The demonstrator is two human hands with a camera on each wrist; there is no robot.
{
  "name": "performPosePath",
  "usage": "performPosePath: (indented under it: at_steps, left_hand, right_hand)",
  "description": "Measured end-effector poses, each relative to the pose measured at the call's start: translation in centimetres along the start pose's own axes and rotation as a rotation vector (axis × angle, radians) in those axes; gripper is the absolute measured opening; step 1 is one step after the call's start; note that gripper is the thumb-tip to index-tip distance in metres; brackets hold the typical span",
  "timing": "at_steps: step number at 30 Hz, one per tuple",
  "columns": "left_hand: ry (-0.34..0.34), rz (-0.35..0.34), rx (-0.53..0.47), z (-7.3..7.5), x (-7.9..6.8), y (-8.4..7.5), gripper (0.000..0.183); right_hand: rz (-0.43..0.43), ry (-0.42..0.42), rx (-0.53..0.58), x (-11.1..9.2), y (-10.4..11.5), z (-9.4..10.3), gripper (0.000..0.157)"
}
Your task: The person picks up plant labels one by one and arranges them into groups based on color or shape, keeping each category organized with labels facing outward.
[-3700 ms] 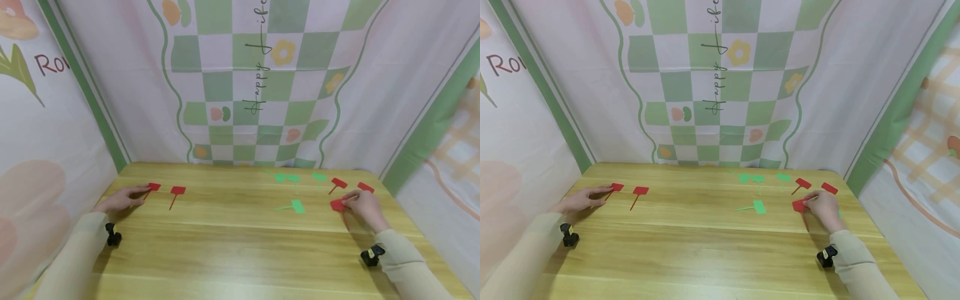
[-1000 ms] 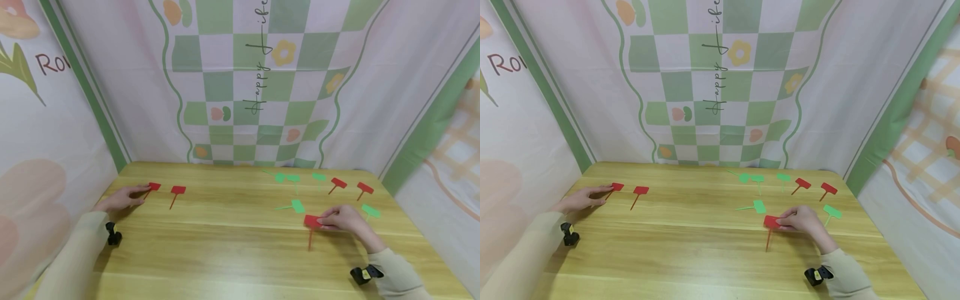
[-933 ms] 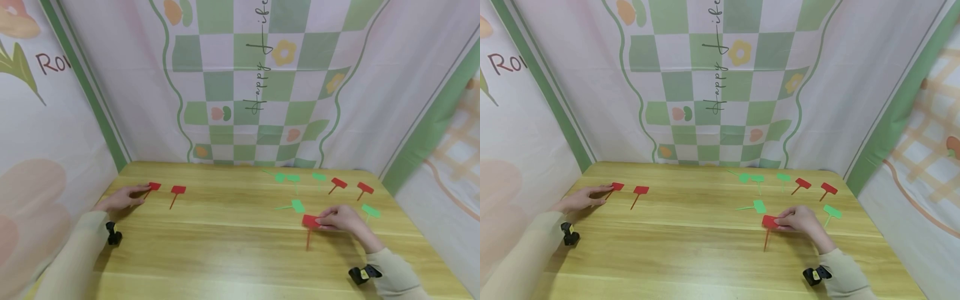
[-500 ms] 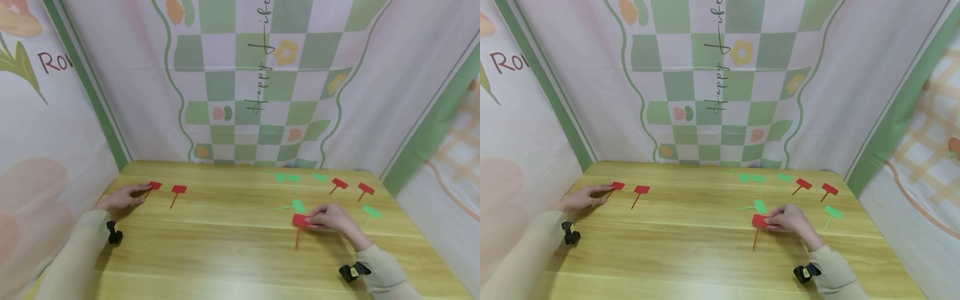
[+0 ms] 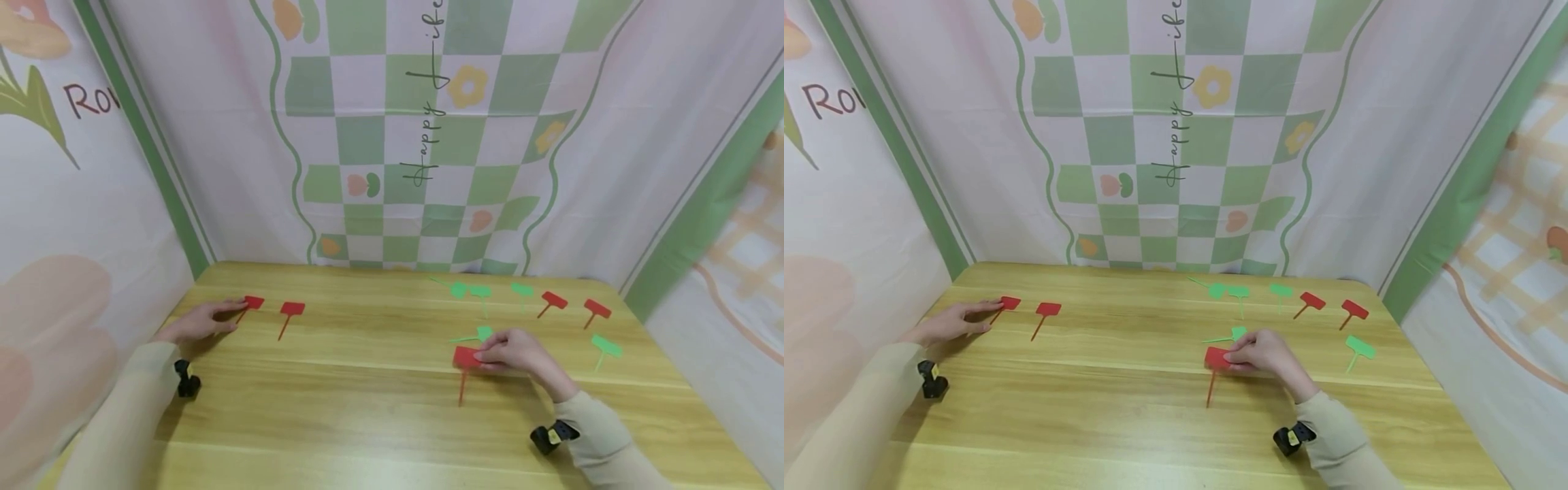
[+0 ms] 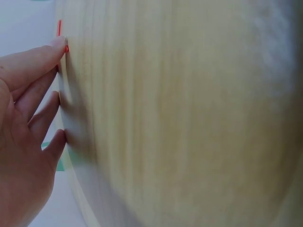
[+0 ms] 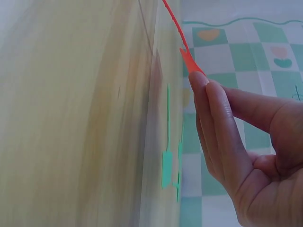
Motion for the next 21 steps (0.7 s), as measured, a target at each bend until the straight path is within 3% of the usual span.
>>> performPosePath:
  at_steps: [4,13,21]
  left_hand:
    - [-0.004,0.001,0.010,0.0,0.0,0.0,0.057]
    - [-0.011,-0.003,0.016,0.1,0.0,-0.4,0.056]
    - [-0.011,-0.007,0.005,0.2,-0.2,-0.7,0.055]
  right_hand:
    - [0.008,0.006,-0.011,0.4,0.7,-0.9,0.031]
    - [0.083,-0.049,-0.223,1.6,2.3,-2.6,0.028]
    - [0.107,-0.037,-0.216,2.8,3.7,-4.4,0.025]
Point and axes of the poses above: each hand's wrist, its own x-axis towards the middle knuckle, its own z-axis out of the back of the hand, y = z × x, the point moved 5 cm from there along x, towards the middle knuckle, and after that the axes turned 5 degrees about -y, right-handed, at the moved point
